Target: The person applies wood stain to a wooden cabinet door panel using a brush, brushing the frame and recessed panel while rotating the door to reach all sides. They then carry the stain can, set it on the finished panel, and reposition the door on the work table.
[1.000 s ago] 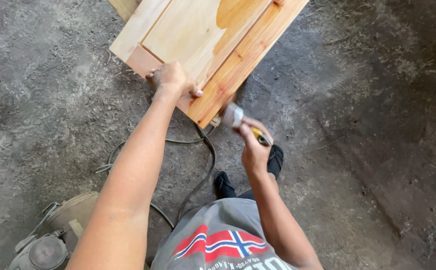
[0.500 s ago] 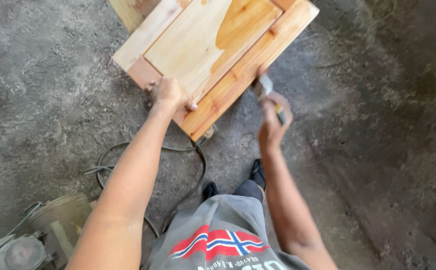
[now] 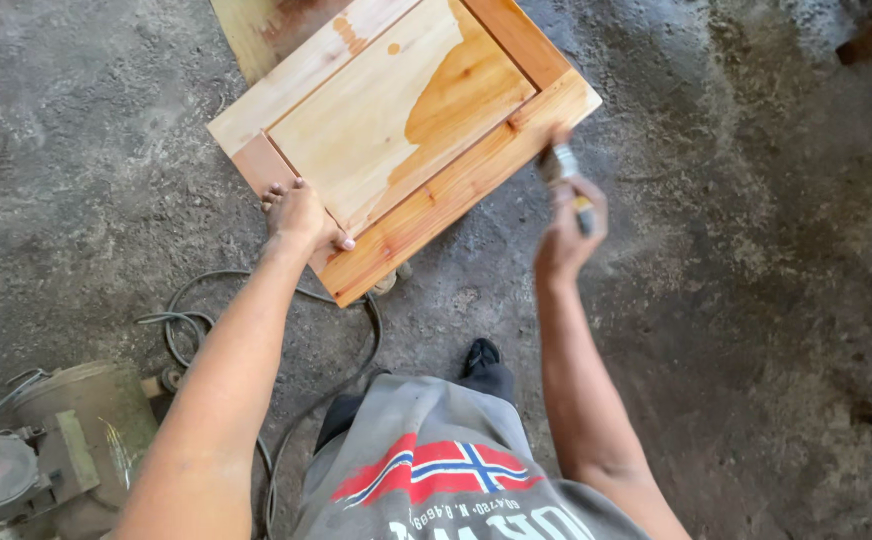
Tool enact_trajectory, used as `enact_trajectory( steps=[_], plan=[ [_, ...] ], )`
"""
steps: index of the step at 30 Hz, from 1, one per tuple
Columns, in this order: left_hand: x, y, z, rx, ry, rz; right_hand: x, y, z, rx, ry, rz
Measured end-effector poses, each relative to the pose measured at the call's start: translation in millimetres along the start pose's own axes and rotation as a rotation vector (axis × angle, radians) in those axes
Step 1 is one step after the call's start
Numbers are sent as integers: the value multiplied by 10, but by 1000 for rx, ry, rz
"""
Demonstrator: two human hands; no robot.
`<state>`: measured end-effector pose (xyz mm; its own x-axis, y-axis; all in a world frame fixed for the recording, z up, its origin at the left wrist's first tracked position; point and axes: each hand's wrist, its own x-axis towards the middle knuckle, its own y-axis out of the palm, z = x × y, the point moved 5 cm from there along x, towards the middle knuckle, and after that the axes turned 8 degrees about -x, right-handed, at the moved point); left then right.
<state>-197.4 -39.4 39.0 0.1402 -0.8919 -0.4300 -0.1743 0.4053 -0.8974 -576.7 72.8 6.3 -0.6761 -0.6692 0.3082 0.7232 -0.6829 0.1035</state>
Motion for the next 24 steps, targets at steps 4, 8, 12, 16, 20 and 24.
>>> enact_trajectory(
  steps=[4, 8, 12, 16, 20, 24],
  plan=[
    [-5, 6, -16, 0, 3, 12, -669, 93, 123, -118, 91, 256],
    [23, 8, -44, 16, -14, 48, -308, -125, 16, 63, 281, 291],
    [47, 6, -73, 71, -16, 99, 775, -214, -244, 182, 235, 17],
    [46, -3, -68, 43, -29, 82, 995, -190, -94, -160, -25, -38],
    [38, -20, -83, 52, -21, 58, 954, -110, 204, -403, -63, 337],
    [6, -39, -101, 34, -19, 79, 1326, -46, 430, -525, -279, 313]
  ],
)
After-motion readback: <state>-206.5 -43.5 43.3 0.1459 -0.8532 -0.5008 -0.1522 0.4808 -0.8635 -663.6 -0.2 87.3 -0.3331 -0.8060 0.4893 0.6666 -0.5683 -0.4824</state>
